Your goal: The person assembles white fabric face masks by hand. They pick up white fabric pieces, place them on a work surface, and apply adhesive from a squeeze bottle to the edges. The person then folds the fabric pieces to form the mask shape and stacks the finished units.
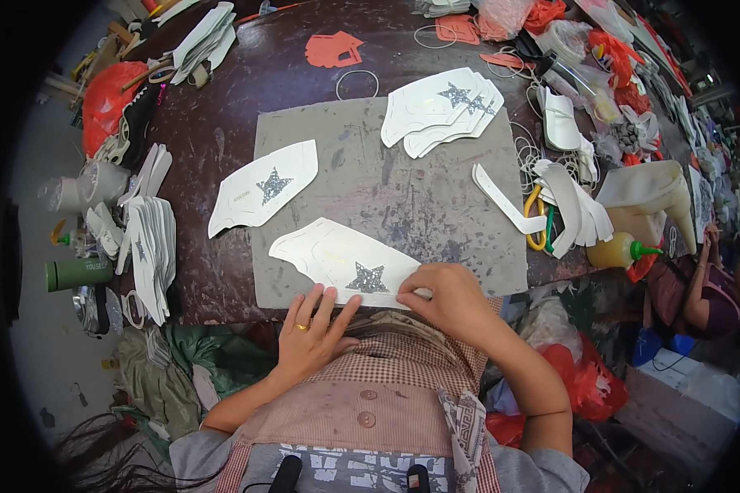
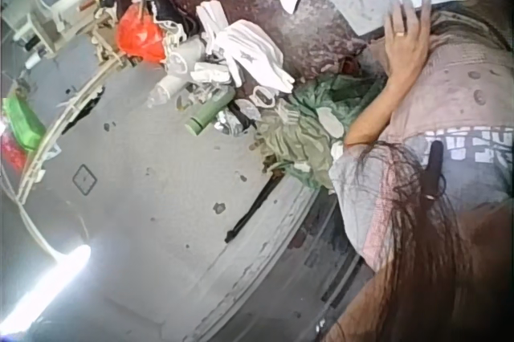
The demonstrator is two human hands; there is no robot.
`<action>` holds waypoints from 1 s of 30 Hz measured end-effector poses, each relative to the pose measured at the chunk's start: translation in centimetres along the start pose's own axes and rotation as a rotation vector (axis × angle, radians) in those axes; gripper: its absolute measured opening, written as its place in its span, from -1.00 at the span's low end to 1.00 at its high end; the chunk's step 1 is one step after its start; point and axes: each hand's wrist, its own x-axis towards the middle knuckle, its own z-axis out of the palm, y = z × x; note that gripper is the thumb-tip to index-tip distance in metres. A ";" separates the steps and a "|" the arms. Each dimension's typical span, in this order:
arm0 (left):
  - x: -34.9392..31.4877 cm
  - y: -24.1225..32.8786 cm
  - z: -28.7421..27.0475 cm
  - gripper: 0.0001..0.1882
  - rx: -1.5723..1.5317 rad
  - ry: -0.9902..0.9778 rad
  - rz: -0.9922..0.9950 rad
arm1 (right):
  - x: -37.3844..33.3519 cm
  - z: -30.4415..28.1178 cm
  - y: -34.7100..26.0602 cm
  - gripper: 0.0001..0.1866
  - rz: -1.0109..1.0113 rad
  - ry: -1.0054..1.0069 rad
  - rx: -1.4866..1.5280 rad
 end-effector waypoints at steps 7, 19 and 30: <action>2.4 1.1 -1.6 -0.33 -0.143 0.004 0.025 | 0.7 0.3 -0.4 -0.87 -0.048 -0.028 -0.257; 3.4 3.3 0.5 -0.43 -0.160 0.013 0.178 | -1.4 -0.8 2.4 -0.77 0.194 0.225 0.470; 4.1 3.9 0.4 -0.45 -0.035 0.055 0.167 | -0.3 -1.1 1.8 -0.79 0.097 0.191 0.176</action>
